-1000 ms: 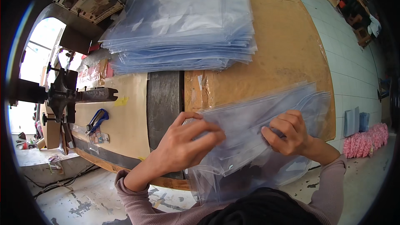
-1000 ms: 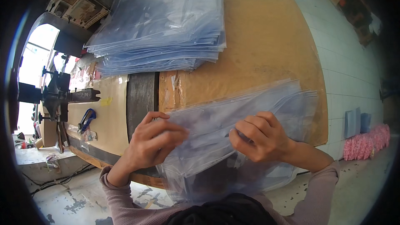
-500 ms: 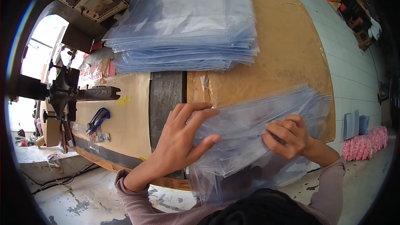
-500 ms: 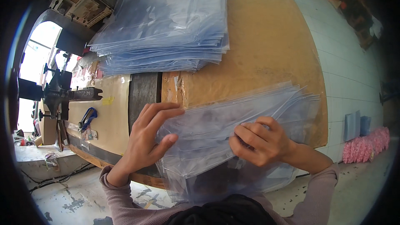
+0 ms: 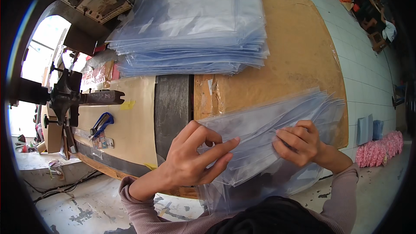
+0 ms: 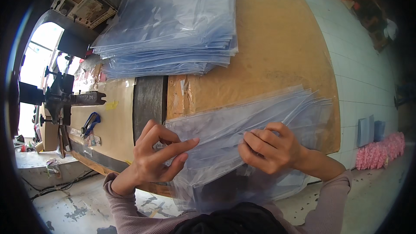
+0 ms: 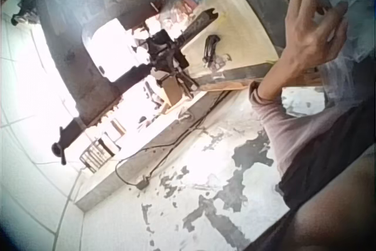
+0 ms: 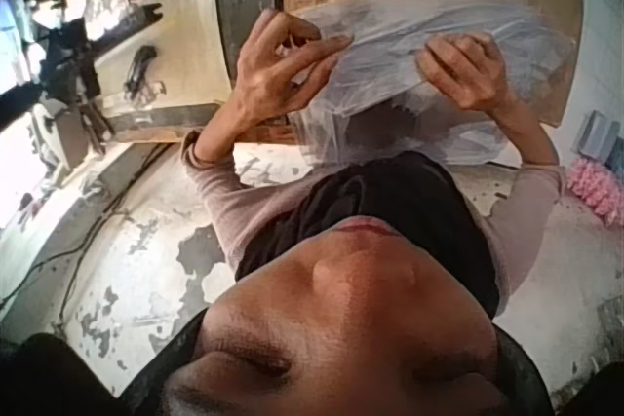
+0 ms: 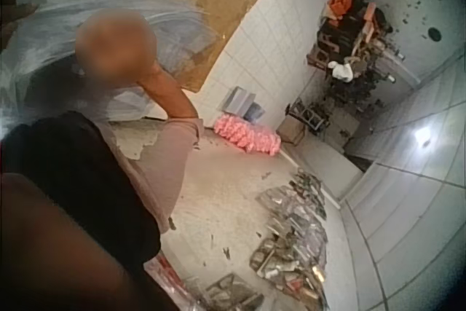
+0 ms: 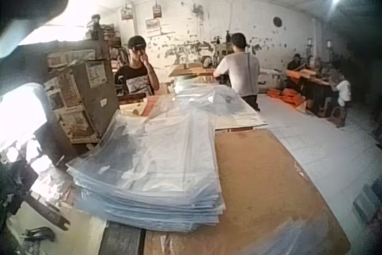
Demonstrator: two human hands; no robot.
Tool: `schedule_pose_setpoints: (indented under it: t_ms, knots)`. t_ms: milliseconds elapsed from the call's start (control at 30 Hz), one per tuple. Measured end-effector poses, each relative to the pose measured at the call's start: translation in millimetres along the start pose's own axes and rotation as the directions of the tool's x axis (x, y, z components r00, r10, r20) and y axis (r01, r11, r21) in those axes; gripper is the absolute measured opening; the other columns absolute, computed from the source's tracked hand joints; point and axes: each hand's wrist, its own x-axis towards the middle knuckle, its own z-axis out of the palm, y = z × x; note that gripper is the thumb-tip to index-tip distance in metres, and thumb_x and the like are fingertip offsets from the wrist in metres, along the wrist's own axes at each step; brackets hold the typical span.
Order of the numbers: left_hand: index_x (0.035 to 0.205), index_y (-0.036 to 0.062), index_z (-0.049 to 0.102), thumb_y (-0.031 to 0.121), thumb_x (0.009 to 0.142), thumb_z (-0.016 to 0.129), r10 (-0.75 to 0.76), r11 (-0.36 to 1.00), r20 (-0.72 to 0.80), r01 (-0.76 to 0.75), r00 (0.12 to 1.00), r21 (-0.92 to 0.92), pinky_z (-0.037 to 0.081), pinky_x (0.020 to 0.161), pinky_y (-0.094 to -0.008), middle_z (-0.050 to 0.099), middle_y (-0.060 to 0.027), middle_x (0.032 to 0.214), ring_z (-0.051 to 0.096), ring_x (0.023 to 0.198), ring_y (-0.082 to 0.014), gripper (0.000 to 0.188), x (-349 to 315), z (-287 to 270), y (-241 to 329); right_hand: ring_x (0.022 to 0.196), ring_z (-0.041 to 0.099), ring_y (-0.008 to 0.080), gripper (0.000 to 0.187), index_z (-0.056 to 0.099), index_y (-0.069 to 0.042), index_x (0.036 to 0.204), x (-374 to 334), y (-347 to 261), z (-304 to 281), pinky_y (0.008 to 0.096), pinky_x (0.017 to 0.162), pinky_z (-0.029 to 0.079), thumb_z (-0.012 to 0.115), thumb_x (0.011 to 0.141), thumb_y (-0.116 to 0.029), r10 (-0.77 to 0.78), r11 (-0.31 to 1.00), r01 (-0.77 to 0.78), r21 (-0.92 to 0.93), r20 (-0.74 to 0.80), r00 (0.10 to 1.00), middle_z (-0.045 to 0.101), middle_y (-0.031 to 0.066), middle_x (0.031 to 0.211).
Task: The person counts a stack of clear plastic sheets by lifting them one by one from a large pile and moving them to a second stack on the workbench.
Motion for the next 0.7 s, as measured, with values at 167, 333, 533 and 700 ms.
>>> schedule_pose_setpoints:
  t_ms: [167, 333, 533, 700]
  knots:
    - [0.092, 0.0112, 0.071, 0.009, 0.06, 0.066, 0.094, 0.993, -0.038, -0.091, 0.995, 0.079, 0.037, 0.051, -0.0252, 0.05, 0.0013, 0.071, 0.043, 0.06, -0.0127, 0.033, -1.3, 3.1, 0.0, 0.065, 0.052, 0.0076, 0.014, 0.057, -0.014, 0.074, -0.4, 0.5, -1.1, 0.0229, 0.065, 0.037, 0.061, 0.065, -0.004, 0.001, 1.0, -0.001, 0.0, 0.014, 1.0, 0.058, -0.0024, 0.078]
    - [0.09, 0.0107, 0.072, 0.011, 0.057, 0.068, 0.171, 0.983, -0.027, -0.169, 0.985, 0.069, 0.035, 0.053, -0.0249, 0.05, 0.0023, 0.07, 0.044, 0.058, -0.0119, 0.033, -3.1, 3.0, 0.4, 0.072, 0.053, 0.0103, 0.015, 0.056, -0.016, 0.074, -3.3, -2.5, -0.9, 0.0239, 0.066, 0.039, 0.062, 0.064, -0.006, 0.046, 0.999, -0.046, -0.004, -0.009, 0.999, 0.058, -0.0011, 0.084]
    - [0.086, 0.0073, 0.072, 0.027, 0.07, 0.063, 0.056, 0.937, 0.12, -0.01, 0.991, -0.35, 0.036, 0.057, -0.0256, 0.052, 0.0002, 0.069, 0.048, 0.06, -0.0133, 0.027, 2.0, -5.9, -6.1, 0.074, 0.053, 0.0119, 0.018, 0.057, -0.02, 0.079, 5.3, -0.9, -5.1, 0.0255, 0.071, 0.04, 0.062, 0.065, -0.009, 0.101, 0.994, -0.103, 0.038, 0.053, 0.993, 0.057, -0.0014, 0.088]
    - [0.102, 0.0032, 0.066, 0.034, 0.083, 0.053, -0.414, 0.846, 0.08, 0.415, 0.907, -0.335, 0.043, 0.069, -0.0305, 0.057, -0.0087, 0.088, 0.056, 0.078, -0.0219, 0.039, 9.9, -9.3, -27.7, 0.071, 0.052, 0.0112, 0.017, 0.059, -0.02, 0.082, 2.6, 0.4, -5.3, 0.0259, 0.072, 0.04, 0.06, 0.068, -0.01, 0.014, 0.999, -0.015, 0.031, 0.039, 0.999, 0.056, -0.002, 0.086]
